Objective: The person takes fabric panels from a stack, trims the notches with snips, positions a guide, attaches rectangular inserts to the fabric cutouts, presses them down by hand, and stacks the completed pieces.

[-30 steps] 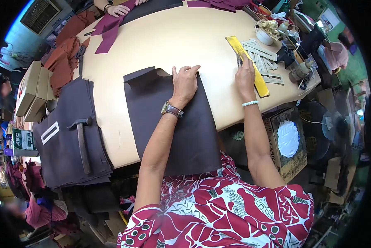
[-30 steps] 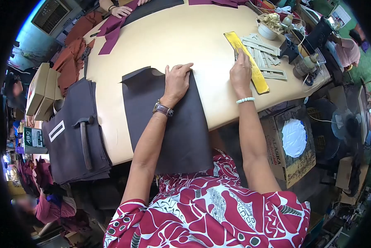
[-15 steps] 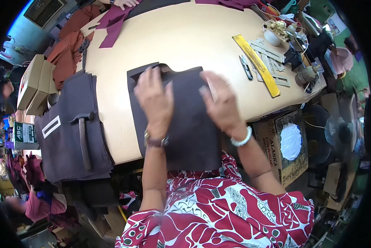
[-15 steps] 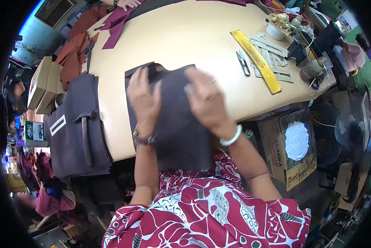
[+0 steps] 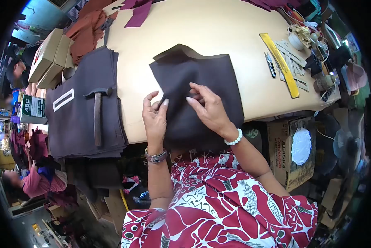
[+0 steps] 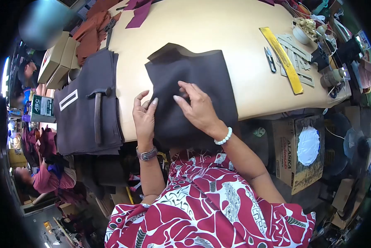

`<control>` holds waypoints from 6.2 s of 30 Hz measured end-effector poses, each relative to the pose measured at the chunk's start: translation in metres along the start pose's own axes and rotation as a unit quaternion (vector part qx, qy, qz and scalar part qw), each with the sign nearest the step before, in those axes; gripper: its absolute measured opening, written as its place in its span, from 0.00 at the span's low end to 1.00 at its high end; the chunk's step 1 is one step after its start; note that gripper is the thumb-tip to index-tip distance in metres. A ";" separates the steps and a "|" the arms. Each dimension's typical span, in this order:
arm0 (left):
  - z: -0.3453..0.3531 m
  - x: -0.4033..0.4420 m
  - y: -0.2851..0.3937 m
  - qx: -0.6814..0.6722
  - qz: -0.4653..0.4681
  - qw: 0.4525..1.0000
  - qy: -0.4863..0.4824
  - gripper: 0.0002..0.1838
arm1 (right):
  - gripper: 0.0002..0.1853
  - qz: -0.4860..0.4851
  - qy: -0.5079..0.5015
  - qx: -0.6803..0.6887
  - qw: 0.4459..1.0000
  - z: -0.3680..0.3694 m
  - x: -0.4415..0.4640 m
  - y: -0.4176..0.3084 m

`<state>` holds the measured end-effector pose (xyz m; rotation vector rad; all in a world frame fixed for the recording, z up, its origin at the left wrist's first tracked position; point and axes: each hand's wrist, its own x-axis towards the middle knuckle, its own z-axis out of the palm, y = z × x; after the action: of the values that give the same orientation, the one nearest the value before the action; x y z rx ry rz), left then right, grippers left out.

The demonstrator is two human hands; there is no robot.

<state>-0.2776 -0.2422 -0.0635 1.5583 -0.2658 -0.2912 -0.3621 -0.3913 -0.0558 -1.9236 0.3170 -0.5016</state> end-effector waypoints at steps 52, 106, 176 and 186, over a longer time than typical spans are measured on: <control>0.024 0.010 -0.015 0.546 0.239 0.799 -0.079 0.38 | 0.08 -0.074 0.184 -0.564 0.801 -0.182 0.008 0.082; 0.060 -0.006 -0.022 0.570 0.194 0.789 -0.122 0.42 | 0.16 -0.163 0.196 -0.211 0.944 -0.008 0.102 0.050; 0.004 0.006 -0.035 0.484 0.194 0.852 0.041 0.27 | 0.15 0.019 0.239 -0.210 0.948 -0.109 0.003 0.073; -0.001 0.007 -0.035 0.436 0.166 0.884 0.031 0.24 | 0.16 0.034 0.251 -0.165 0.953 -0.108 0.004 0.075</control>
<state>-0.2708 -0.2431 -0.0986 2.3580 -0.6686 0.1919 -0.4101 -0.5096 -0.0872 -2.0728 0.8374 -0.9417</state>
